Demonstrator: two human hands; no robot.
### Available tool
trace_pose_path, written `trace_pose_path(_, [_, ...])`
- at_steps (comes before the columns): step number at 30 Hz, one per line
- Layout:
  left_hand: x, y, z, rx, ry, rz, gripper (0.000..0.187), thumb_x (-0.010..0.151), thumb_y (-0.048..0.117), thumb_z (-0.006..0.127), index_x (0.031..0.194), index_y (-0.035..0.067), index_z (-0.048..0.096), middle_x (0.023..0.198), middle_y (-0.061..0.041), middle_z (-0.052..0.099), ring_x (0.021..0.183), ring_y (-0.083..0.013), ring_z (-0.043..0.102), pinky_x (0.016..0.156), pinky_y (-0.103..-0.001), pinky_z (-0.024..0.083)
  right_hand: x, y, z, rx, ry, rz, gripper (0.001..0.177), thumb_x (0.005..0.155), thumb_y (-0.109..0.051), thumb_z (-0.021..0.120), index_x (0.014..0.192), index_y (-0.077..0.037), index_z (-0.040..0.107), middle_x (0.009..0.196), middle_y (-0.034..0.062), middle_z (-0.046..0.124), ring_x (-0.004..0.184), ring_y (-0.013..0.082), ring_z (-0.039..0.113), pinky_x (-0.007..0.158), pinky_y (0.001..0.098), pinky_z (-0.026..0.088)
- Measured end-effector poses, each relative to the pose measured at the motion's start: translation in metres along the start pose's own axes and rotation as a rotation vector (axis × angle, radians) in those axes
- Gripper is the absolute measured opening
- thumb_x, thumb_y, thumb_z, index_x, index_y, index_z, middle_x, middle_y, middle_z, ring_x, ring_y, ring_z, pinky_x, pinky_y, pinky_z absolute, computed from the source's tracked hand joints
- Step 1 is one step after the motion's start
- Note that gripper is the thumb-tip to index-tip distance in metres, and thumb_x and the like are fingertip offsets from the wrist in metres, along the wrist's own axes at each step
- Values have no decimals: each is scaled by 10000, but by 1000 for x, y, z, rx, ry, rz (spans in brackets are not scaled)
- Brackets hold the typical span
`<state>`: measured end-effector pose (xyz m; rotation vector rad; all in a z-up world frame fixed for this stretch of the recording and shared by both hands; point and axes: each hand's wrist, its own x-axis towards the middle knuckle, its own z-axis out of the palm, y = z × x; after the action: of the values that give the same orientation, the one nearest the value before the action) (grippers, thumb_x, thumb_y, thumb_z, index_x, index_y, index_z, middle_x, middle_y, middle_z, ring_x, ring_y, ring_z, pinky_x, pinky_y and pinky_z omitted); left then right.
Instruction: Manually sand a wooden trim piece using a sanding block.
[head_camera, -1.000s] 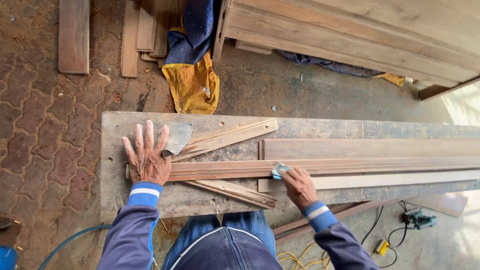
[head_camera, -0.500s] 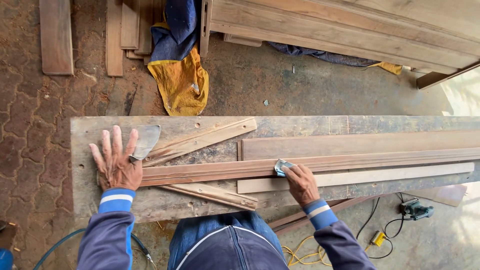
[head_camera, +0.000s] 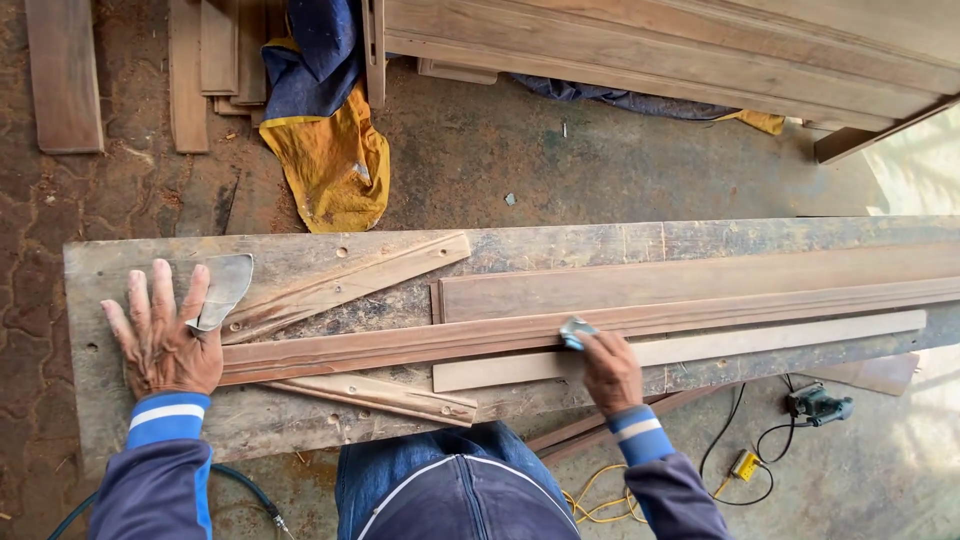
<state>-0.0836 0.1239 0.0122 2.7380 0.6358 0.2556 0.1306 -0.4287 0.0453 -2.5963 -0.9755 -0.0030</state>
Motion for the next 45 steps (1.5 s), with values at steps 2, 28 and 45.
trace_pose_path(2, [-3,-2,1,7,5,-1,524,1100,357,455,1614,257,441,1686,-242,372,1574,-503,278,1262,-734,119,-11,1,23,22,13,63,413,813,94,608,1181,-74,690,995,116,679,858,294,634,747,404,533])
trace_pose_path(28, [0,-1,1,83,18,-36,538,1058,272,492,1593,227,455,1678,-224,379,1570,-466,284,1279,-685,132,58,-98,42,204,-307,-461,536,709,-29,638,1243,4,640,980,123,604,880,308,573,786,425,502])
trace_pose_path(45, [1,-1,2,31,-4,-45,634,990,288,546,1604,286,386,1696,-179,299,1562,-446,227,1258,-674,90,78,-130,62,-77,-487,-543,449,778,-67,616,1227,-56,624,1028,67,607,941,250,577,781,395,472])
